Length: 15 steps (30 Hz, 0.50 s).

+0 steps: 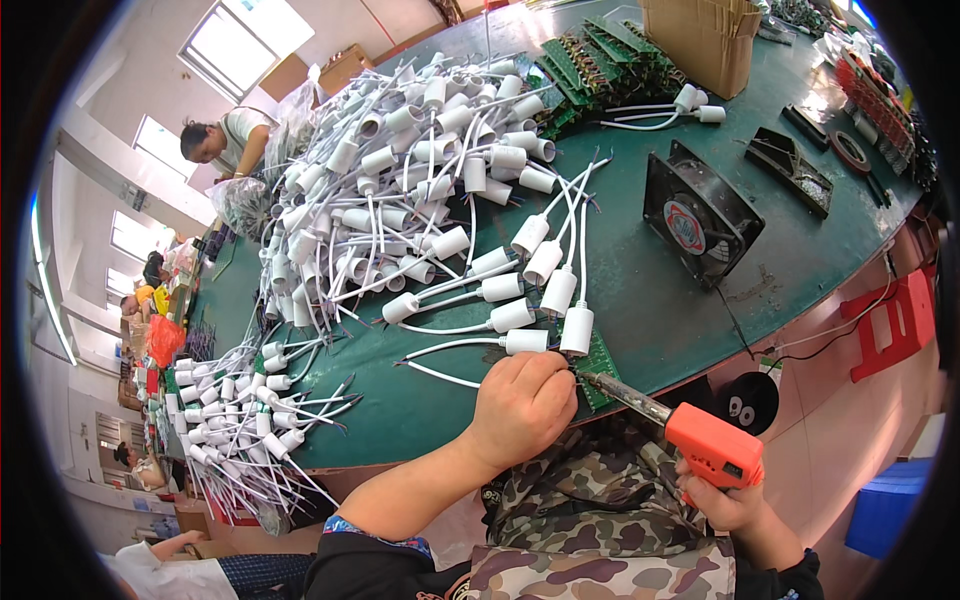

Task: The person solders wires from light sockets onto a green circuit board using a soldering iron.

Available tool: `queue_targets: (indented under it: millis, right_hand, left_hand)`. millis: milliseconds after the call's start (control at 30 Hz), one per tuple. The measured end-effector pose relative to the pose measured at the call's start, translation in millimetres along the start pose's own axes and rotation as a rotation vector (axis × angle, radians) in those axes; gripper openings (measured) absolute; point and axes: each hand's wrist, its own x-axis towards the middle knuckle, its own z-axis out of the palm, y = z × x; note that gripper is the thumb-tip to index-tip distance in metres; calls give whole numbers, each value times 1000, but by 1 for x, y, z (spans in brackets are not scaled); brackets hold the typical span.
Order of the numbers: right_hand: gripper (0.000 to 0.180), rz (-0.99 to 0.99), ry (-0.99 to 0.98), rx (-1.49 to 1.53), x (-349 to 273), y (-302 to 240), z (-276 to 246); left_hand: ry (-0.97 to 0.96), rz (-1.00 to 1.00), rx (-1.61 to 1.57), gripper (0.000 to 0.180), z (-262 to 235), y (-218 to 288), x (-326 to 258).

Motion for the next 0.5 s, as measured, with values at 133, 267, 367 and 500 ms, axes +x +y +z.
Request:
queue_targets:
  millis: [133, 267, 367, 500]
  right_hand:
    - [46, -2, 16, 27, 0, -1, 1]
    - [44, 24, 4, 48, 4, -6, 3]
    - [44, 59, 30, 70, 3, -9, 4]
    - [40, 50, 86, -40, -8, -3, -1]
  left_hand:
    - [-13, -18, -5, 19, -1, 0, -1]
    - [2, 3, 4, 14, 0, 0, 0]
    - [1, 1, -3, 14, 1, 0, -1]
    - [2, 2, -4, 14, 0, 0, 0]
